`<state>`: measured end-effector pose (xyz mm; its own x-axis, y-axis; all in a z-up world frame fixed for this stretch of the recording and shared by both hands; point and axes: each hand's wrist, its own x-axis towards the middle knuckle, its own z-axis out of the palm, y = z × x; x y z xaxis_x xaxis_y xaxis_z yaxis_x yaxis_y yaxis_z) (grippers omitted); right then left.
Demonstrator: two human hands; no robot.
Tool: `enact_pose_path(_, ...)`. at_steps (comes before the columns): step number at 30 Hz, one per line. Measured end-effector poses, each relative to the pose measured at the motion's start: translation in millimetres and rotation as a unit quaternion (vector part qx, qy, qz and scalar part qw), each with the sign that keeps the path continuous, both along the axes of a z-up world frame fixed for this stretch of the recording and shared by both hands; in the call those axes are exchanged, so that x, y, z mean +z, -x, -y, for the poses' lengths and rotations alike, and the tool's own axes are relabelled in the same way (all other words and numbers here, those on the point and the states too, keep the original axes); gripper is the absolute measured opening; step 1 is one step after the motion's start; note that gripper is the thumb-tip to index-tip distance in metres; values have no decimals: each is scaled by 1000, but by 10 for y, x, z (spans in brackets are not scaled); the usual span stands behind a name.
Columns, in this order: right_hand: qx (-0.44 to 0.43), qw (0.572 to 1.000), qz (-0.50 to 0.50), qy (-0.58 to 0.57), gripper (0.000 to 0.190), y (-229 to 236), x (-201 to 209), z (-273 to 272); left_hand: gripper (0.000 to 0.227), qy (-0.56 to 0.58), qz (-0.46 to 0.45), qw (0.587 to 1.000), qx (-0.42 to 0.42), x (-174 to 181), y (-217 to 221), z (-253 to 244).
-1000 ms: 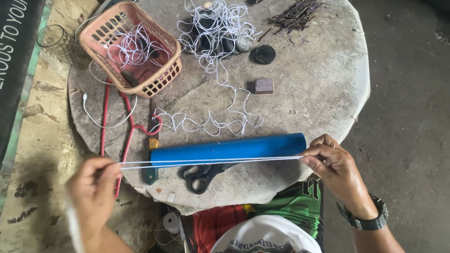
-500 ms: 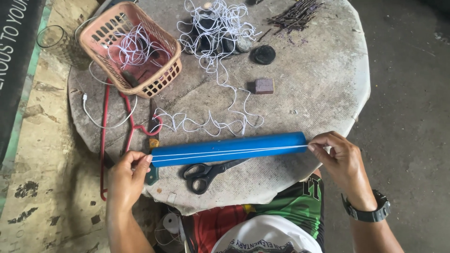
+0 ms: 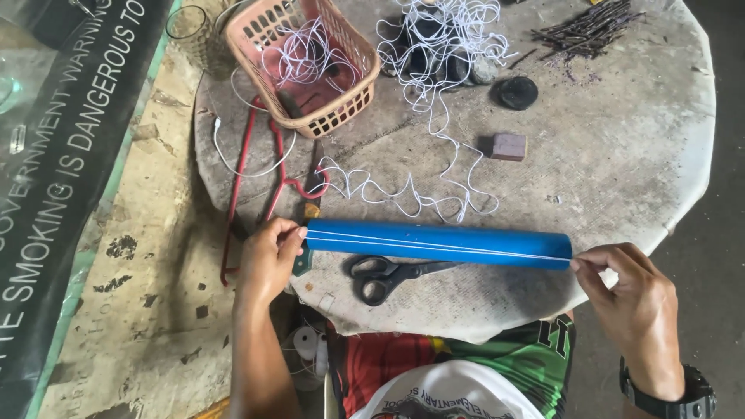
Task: Measuring string against a blue pipe and tying knots at regular intervals
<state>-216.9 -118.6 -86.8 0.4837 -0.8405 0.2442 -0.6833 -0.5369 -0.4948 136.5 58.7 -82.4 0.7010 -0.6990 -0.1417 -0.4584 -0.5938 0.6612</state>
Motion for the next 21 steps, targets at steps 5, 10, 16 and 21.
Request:
enact_pose_path(5, 12, 998, 17, -61, 11, 13, 13, 56, 24, -6, -17, 1000, 15, -11, -1, 5)
enact_pose_path(10, 4, 995, 29, -98, 11, -33, 40, 71, 26, -10, -33, 999, 19, -46, -41, -12)
enact_pose_path(16, 27, 994, 62, -87, 7, 8, -12, 86, 26, -23, -8, 1000, 13, -12, 0, 5)
enact_pose_path(21, -13, 987, 124, -98, 6, -7, 96, -20, 25, 7, 52, 998, 34, 9, 47, -87)
